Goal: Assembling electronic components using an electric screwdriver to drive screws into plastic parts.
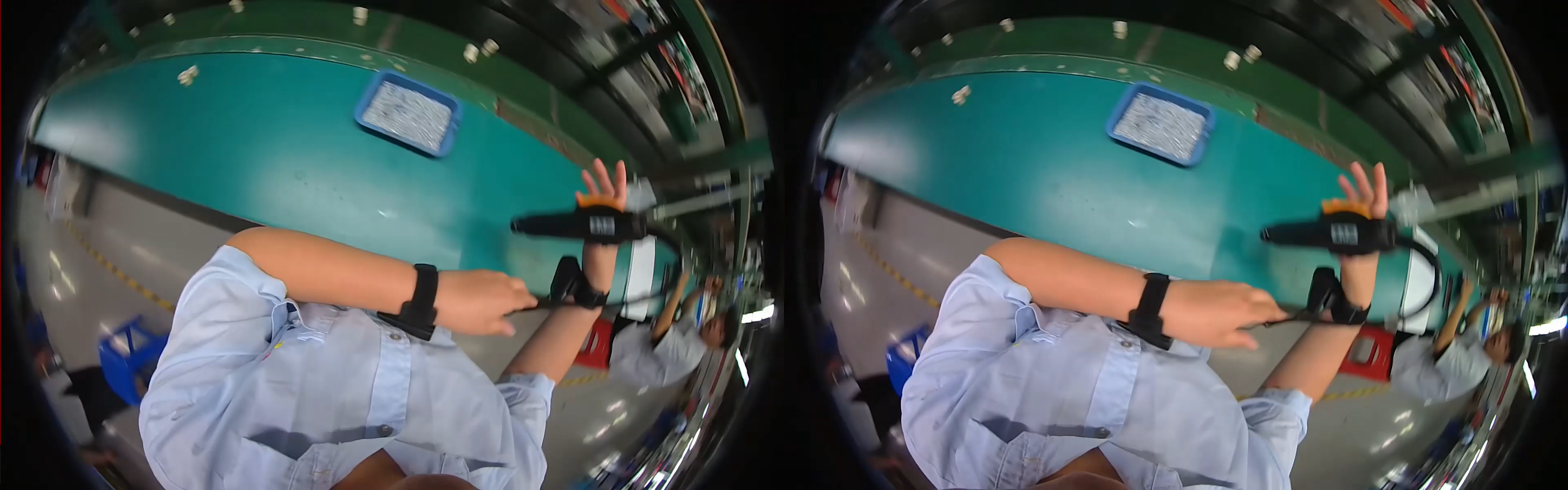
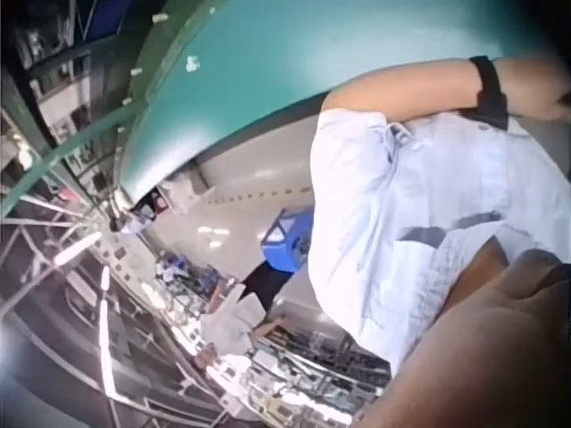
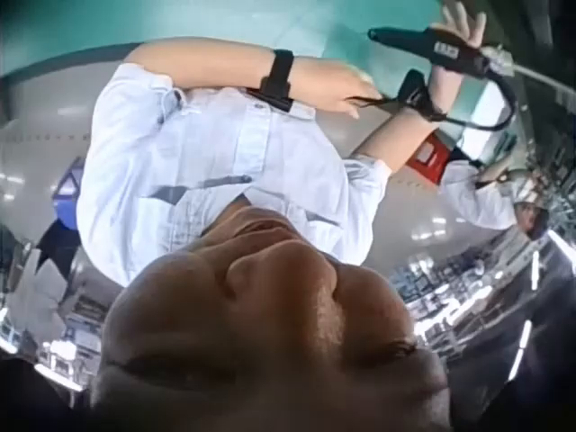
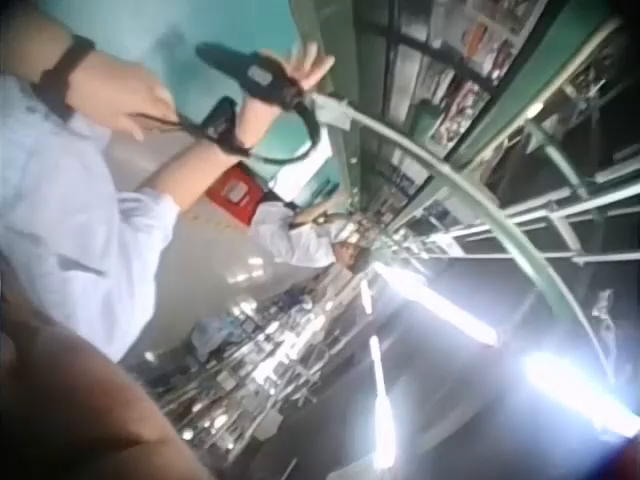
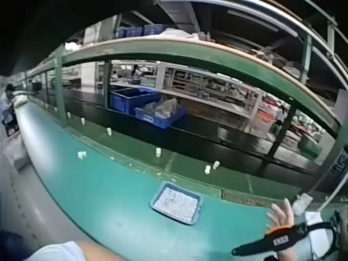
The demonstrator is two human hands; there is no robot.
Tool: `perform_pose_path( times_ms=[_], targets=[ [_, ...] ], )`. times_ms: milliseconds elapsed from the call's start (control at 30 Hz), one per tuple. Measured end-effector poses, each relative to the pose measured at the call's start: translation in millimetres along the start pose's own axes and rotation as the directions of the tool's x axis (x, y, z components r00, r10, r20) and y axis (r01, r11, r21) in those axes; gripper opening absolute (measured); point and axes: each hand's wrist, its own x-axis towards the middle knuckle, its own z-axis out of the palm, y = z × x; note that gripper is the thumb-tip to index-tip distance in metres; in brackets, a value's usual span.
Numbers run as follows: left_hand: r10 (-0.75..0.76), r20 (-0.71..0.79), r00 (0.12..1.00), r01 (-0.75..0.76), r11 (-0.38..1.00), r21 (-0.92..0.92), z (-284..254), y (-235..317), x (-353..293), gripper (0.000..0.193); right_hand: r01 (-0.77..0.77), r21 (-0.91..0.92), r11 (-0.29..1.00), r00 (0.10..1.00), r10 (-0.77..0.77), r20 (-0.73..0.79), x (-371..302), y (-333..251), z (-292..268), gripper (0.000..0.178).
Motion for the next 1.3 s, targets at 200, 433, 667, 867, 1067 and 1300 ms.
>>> perform_pose_path(
  times_ms=[200, 433, 667, 867, 1067, 1300],
  targets=[
    [0.034, -0.179, 0.983, 0.013, 0.967, 0.253, -132, 8, -33, 0.024, -0.225, 0.206, 0.952, 0.861, 0.095, 0.5, 5, -23, 51, 0.061],
    [-0.158, -0.839, 0.521, 0.489, 0.861, 0.142, -300, -82, -73, 0.026, -0.15, 0.267, 0.952, 0.45, -0.174, 0.876, 9, -5, 86, 0.061],
    [0.016, -0.923, 0.384, 0.769, 0.548, 0.33, -383, -182, -51, 0.037, -0.25, 0.486, 0.837, 0.47, -0.334, 0.817, 29, -1, 91, 0.062],
    [-0.35, -0.854, 0.384, 0.61, 0.791, -0.05, -404, -202, -35, 0.028, -0.024, 0.489, 0.872, 0.832, -0.253, 0.493, 18, -3, 86, 0.058],
    [-0.217, -0.871, 0.44, 0.69, 0.703, 0.173, -395, -220, -3, 0.023, -0.148, 0.364, 0.919, 0.814, -0.095, 0.573, 15, -31, 88, 0.037],
    [-0.079, -0.796, 0.6, 0.386, 0.9, 0.201, -316, -85, -38, 0.016, 0.03, 0.131, 0.991, 0.762, -0.108, 0.639, 42, -41, 94, 0.031]
  ],
)
